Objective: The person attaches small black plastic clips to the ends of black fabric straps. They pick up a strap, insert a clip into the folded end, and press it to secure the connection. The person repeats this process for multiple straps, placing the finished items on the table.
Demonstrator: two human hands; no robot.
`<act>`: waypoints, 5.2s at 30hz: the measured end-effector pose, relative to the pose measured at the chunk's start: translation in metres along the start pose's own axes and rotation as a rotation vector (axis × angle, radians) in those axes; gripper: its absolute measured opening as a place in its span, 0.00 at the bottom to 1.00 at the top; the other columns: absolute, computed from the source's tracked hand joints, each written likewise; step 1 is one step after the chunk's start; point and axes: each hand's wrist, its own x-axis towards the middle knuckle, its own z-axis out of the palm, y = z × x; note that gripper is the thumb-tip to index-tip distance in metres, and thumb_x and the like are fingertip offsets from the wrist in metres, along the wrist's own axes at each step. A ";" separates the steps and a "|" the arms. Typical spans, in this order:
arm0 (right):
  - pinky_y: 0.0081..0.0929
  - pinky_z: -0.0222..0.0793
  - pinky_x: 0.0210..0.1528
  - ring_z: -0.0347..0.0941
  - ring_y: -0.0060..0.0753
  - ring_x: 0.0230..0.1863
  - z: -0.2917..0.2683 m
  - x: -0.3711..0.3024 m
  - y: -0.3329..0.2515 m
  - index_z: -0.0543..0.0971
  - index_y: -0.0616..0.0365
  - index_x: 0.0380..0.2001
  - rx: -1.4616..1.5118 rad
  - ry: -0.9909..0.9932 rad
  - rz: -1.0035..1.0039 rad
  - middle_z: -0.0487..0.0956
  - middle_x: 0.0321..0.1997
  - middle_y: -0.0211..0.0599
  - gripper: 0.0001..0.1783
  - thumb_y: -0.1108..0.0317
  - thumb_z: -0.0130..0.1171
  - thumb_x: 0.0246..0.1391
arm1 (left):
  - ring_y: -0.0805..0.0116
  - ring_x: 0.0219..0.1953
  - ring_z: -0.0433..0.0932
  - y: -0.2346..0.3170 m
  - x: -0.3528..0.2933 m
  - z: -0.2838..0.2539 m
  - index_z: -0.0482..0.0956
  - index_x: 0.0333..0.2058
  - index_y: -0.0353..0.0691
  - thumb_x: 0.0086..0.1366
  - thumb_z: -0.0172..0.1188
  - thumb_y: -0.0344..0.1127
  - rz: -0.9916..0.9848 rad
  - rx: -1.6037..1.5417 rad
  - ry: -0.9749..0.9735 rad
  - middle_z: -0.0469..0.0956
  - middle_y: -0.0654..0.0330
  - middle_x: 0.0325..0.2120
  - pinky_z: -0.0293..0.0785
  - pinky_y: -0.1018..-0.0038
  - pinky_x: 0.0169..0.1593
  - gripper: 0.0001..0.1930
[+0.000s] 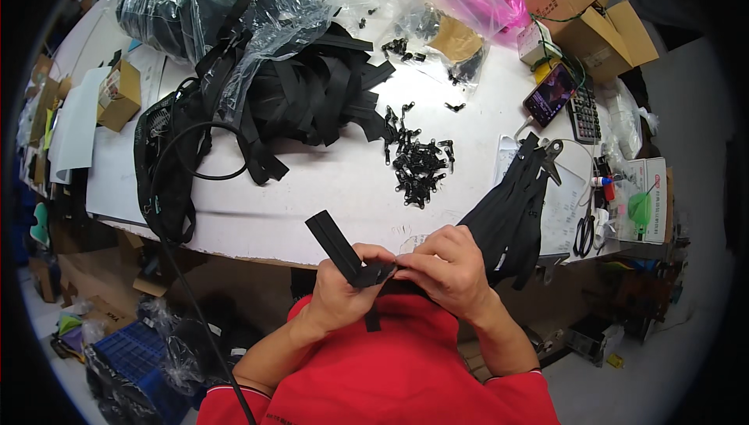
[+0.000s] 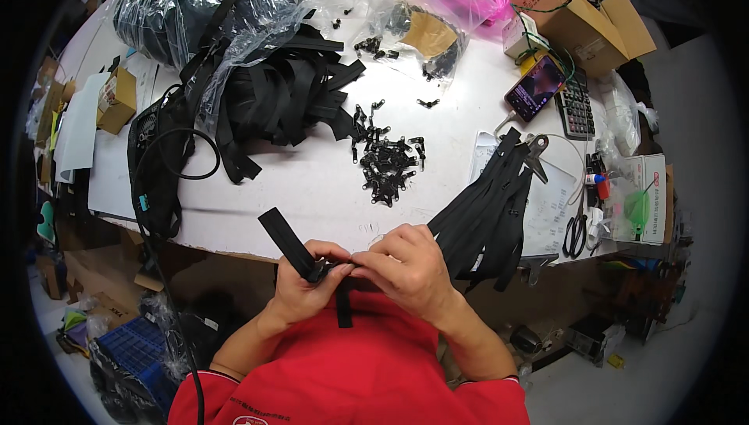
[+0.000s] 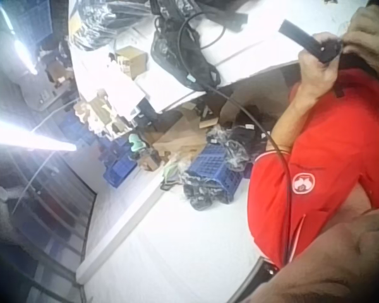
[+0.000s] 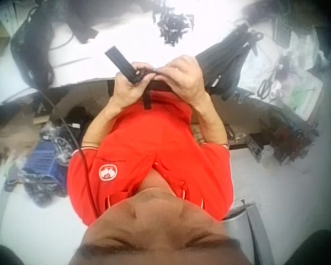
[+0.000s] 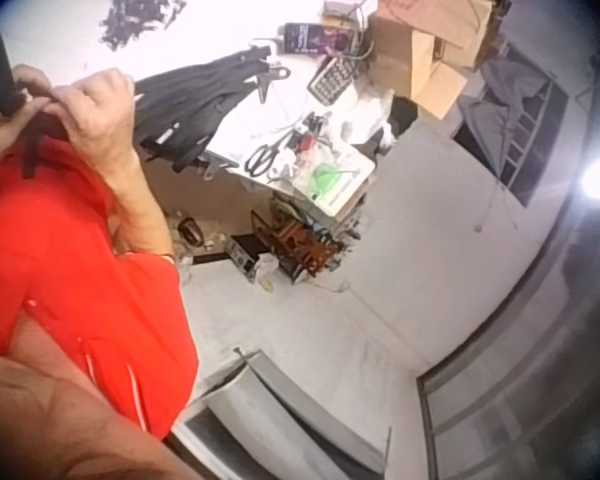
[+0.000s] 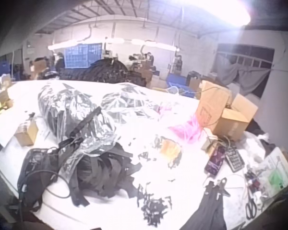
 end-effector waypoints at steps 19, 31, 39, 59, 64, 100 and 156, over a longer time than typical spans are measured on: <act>0.18 0.71 0.46 0.74 0.16 0.41 0.046 -0.031 -0.018 0.80 0.66 0.41 1.231 0.145 0.850 0.77 0.41 0.30 0.06 0.77 0.62 0.61 | 0.68 0.41 0.77 -0.008 0.007 0.007 0.82 0.41 0.34 0.65 0.59 0.19 0.103 -0.183 0.096 0.78 0.57 0.39 0.73 0.75 0.46 0.08; 0.19 0.62 0.32 0.66 0.17 0.30 0.041 -0.026 -0.013 0.81 0.62 0.33 0.920 0.137 0.620 0.77 0.33 0.29 0.04 0.74 0.66 0.55 | 0.71 0.41 0.76 -0.008 0.006 0.004 0.82 0.43 0.35 0.69 0.56 0.22 0.052 -0.279 0.030 0.76 0.58 0.40 0.72 0.76 0.46 0.08; 0.18 0.63 0.33 0.68 0.18 0.30 0.044 -0.029 -0.015 0.81 0.63 0.34 1.009 0.188 0.752 0.78 0.33 0.31 0.05 0.74 0.67 0.55 | 0.72 0.40 0.76 -0.009 0.006 0.001 0.83 0.45 0.35 0.70 0.55 0.23 0.018 -0.221 -0.020 0.75 0.58 0.40 0.72 0.77 0.45 0.10; 0.21 0.72 0.30 0.77 0.25 0.31 0.051 -0.024 -0.020 0.80 0.65 0.30 0.688 0.225 0.550 0.79 0.31 0.38 0.05 0.77 0.66 0.53 | 0.75 0.31 0.76 -0.005 0.005 0.006 0.78 0.46 0.30 0.68 0.53 0.17 0.115 -0.143 0.061 0.73 0.54 0.40 0.76 0.81 0.35 0.11; 0.22 0.72 0.31 0.77 0.25 0.31 0.041 -0.018 -0.026 0.80 0.64 0.31 0.647 0.134 0.635 0.79 0.29 0.36 0.06 0.75 0.68 0.53 | 0.76 0.30 0.76 -0.015 0.003 0.001 0.78 0.46 0.30 0.68 0.52 0.16 0.182 -0.067 0.035 0.73 0.54 0.40 0.75 0.81 0.35 0.11; 0.29 0.74 0.41 0.78 0.32 0.39 -0.030 -0.018 0.014 0.80 0.63 0.47 0.398 -0.028 0.477 0.80 0.43 0.40 0.18 0.71 0.68 0.53 | 0.72 0.24 0.73 -0.017 0.006 0.009 0.63 0.43 0.39 0.74 0.54 0.30 -0.498 -0.728 -0.268 0.80 0.47 0.35 0.72 0.78 0.26 0.08; 0.19 0.69 0.44 0.74 0.19 0.39 0.017 -0.035 0.030 0.82 0.64 0.44 0.890 0.231 0.605 0.81 0.38 0.32 0.12 0.76 0.67 0.56 | 0.79 0.33 0.77 -0.022 0.002 0.002 0.84 0.39 0.33 0.65 0.63 0.24 -0.153 -0.263 0.010 0.83 0.62 0.35 0.72 0.81 0.38 0.06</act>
